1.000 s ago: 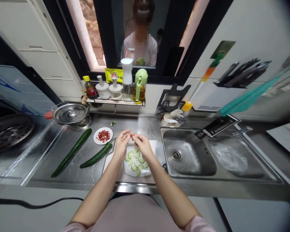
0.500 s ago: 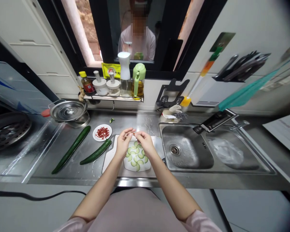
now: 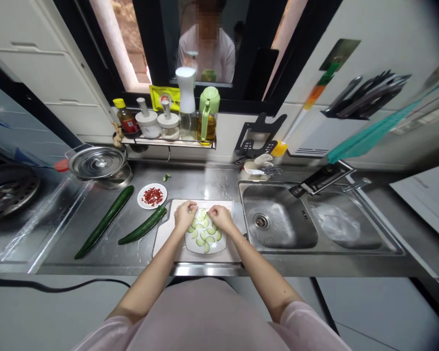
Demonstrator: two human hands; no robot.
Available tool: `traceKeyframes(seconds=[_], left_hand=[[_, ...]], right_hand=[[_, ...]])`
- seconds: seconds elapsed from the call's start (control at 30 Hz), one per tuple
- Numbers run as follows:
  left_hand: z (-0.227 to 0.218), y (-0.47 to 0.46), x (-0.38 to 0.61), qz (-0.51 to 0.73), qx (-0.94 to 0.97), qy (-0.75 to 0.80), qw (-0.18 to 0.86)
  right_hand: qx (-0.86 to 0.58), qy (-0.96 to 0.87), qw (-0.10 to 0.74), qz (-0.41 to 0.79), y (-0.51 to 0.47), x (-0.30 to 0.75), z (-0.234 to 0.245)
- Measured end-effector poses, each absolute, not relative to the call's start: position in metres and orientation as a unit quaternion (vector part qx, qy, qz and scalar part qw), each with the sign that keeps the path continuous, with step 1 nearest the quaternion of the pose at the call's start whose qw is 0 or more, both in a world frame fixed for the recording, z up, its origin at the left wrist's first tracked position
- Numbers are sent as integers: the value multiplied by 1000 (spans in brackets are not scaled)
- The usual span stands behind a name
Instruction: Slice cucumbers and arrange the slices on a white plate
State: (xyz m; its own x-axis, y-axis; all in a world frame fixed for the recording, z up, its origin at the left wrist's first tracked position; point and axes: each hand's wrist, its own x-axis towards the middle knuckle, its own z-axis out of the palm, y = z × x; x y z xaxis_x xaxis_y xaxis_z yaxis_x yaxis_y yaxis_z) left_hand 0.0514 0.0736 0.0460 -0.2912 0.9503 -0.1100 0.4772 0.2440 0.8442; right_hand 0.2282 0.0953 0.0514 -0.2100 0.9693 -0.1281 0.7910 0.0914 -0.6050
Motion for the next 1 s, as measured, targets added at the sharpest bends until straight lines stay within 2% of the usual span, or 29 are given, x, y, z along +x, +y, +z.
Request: traceKeyframes(seconds=[0.13,0.27,1.0], left_hand=[[34,72,60,223,563,742,286],[30,73,66,168,589,742,275],[17,76,80,122,615,735,257]], right_hand=[[-617,-741,74,255,90,220,39],[-615,-750,40,239,88,217,32],[-619,-756,5,213,89,211,19]])
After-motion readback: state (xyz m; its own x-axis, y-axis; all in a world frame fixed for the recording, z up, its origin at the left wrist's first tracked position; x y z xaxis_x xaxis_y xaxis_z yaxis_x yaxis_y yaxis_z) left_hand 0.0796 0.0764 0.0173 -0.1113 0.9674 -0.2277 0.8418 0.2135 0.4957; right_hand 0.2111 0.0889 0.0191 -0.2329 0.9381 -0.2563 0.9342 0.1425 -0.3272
